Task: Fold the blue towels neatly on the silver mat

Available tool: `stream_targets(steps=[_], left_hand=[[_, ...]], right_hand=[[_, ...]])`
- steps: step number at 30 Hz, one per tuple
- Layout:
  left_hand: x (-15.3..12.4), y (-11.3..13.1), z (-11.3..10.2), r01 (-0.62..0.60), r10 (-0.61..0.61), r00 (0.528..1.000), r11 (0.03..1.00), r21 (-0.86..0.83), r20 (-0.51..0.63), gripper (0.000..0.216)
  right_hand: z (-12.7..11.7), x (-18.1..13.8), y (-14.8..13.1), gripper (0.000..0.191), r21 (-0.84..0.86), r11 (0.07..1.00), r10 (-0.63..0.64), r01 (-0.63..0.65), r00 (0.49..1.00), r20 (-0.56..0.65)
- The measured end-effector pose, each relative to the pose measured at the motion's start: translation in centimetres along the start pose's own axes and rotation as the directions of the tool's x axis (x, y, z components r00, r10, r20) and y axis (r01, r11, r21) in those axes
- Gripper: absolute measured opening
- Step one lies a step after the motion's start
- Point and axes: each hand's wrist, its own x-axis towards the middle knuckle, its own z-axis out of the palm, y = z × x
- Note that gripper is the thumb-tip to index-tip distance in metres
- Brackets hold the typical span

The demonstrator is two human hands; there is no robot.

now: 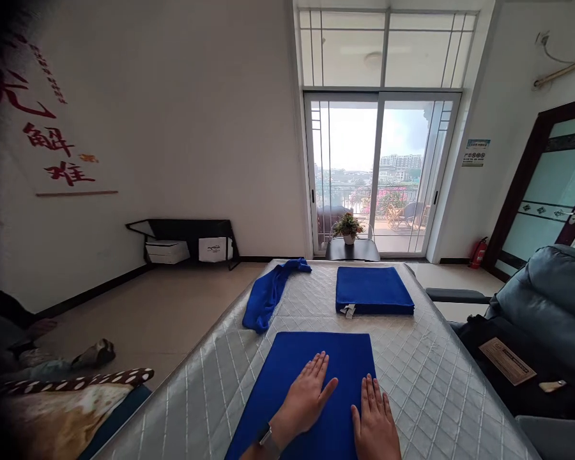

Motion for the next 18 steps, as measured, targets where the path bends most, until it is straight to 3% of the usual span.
stream_targets(steps=[4, 7, 9, 12, 15, 18], left_hand=[[0.7, 7.0, 2.4, -0.246, 0.255, 0.966, 0.956, -0.157, 0.037, 0.065], [0.5, 7.6, 3.2, -0.248, 0.258, 0.965, 0.954, -0.165, 0.038, 0.064], [-0.3, 5.8, 2.8, -0.216, 0.223, 0.974, 0.968, -0.127, 0.045, 0.063], [-2.4, 1.2, 1.5, -0.141, 0.142, 0.990, 0.989, -0.037, 0.028, 0.062], [-5.3, -3.8, 0.4, 0.031, -0.031, 0.999, 0.999, 0.036, 0.012, 0.065], [-8.3, -7.9, -0.2, 0.206, -0.207, 0.978, 0.976, 0.074, 0.012, 0.067]], right_hand=[[1.8, 0.3, 0.7, 0.062, -0.052, 0.997, -0.052, 0.050, 0.998, -0.039], [2.5, 0.8, 1.2, 0.062, -0.033, 0.998, -0.058, 0.057, 0.997, -0.048], [2.4, 0.9, 1.2, 0.060, -0.017, 0.999, -0.046, 0.046, 0.998, -0.033], [1.6, 0.8, 0.7, 0.064, 0.003, 1.000, -0.025, 0.025, 0.999, -0.033], [1.0, 0.5, 0.2, 0.063, 0.031, 0.999, -0.025, 0.027, 0.999, -0.044], [0.6, 0.3, 0.1, 0.064, 0.050, 0.999, -0.019, 0.021, 0.999, -0.043]])
